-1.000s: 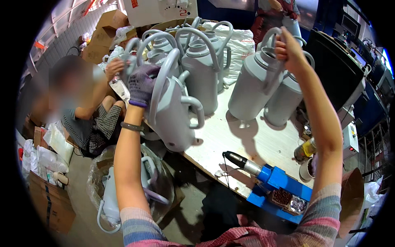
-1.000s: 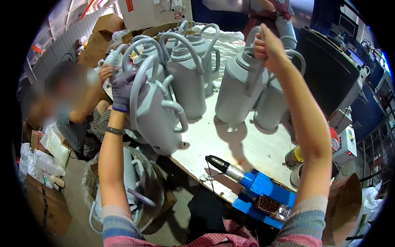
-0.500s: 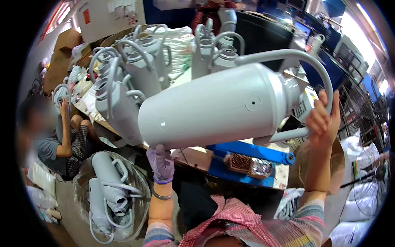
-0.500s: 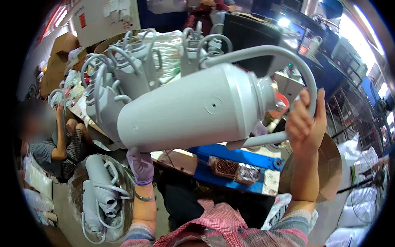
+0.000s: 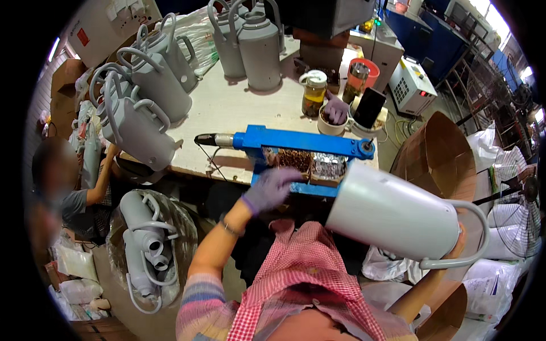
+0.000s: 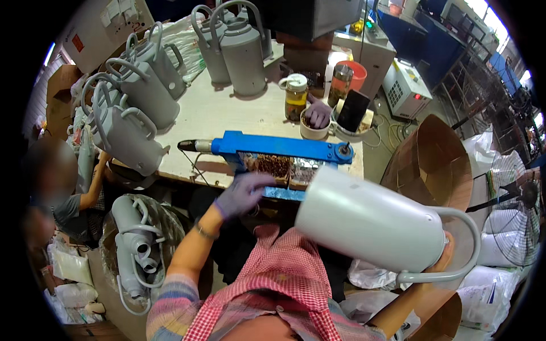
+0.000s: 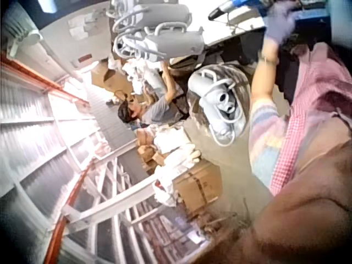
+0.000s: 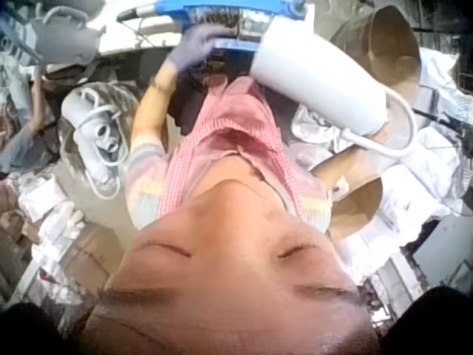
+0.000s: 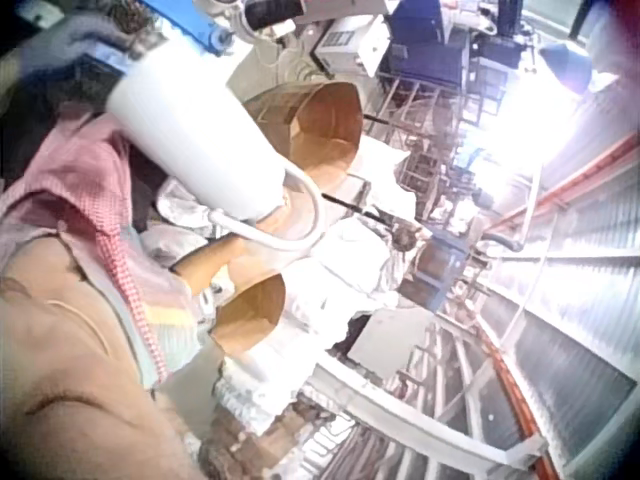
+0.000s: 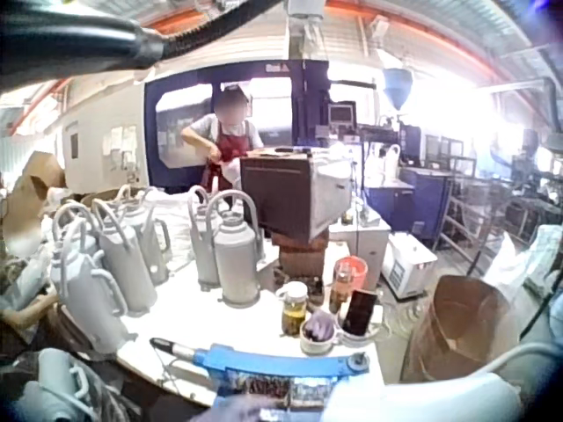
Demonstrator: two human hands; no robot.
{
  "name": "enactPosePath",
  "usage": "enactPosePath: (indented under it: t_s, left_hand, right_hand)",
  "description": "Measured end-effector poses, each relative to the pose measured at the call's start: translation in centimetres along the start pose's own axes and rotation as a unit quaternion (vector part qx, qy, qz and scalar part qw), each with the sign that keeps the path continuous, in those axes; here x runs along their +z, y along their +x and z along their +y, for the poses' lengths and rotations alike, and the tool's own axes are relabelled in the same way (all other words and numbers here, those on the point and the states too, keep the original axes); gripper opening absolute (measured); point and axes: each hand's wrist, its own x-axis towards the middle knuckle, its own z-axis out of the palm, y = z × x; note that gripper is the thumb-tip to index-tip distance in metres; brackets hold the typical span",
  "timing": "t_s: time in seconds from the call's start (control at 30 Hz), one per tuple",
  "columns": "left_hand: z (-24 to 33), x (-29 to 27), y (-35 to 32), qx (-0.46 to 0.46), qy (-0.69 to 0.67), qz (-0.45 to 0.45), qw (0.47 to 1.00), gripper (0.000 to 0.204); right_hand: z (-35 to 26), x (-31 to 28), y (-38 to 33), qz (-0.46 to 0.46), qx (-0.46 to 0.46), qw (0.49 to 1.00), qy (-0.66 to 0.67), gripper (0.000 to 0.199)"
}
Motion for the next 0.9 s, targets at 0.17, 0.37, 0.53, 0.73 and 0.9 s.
enactPosePath:
  t_s: [0.17, 0.37, 0.53, 0.73, 0.9]
  left_hand:
    - [-7.4, 4.4, 5.4, -0.146, 0.213, -0.041, 0.965, 0.038]
    - [-6.4, 4.6, 5.5, -0.193, 0.197, -0.009, 0.961, 0.023]
    - [-3.0, 4.1, 3.8, -0.126, 0.11, 0.129, 0.977, 0.023]
    - [6.3, 3.8, 11.3, -0.174, -0.275, 0.082, 0.942, 0.017]
    - [6.1, 5.0, 17.5, -0.169, -0.33, 0.016, 0.929, 0.019]
  right_hand:
    - [6.6, -4.4, -3.2, 0.155, 0.119, 0.976, 0.099, 0.056]
    - [9.3, -5.7, -4.7, 0.222, 0.149, 0.949, 0.164, 0.056]
    - [10.4, -4.9, -3.9, 0.235, 0.159, 0.941, 0.187, 0.056]
    - [11.3, -3.1, -3.0, 0.246, 0.17, 0.931, 0.209, 0.055]
    - [11.7, -2.7, -3.2, 0.261, 0.173, 0.923, 0.222, 0.055]
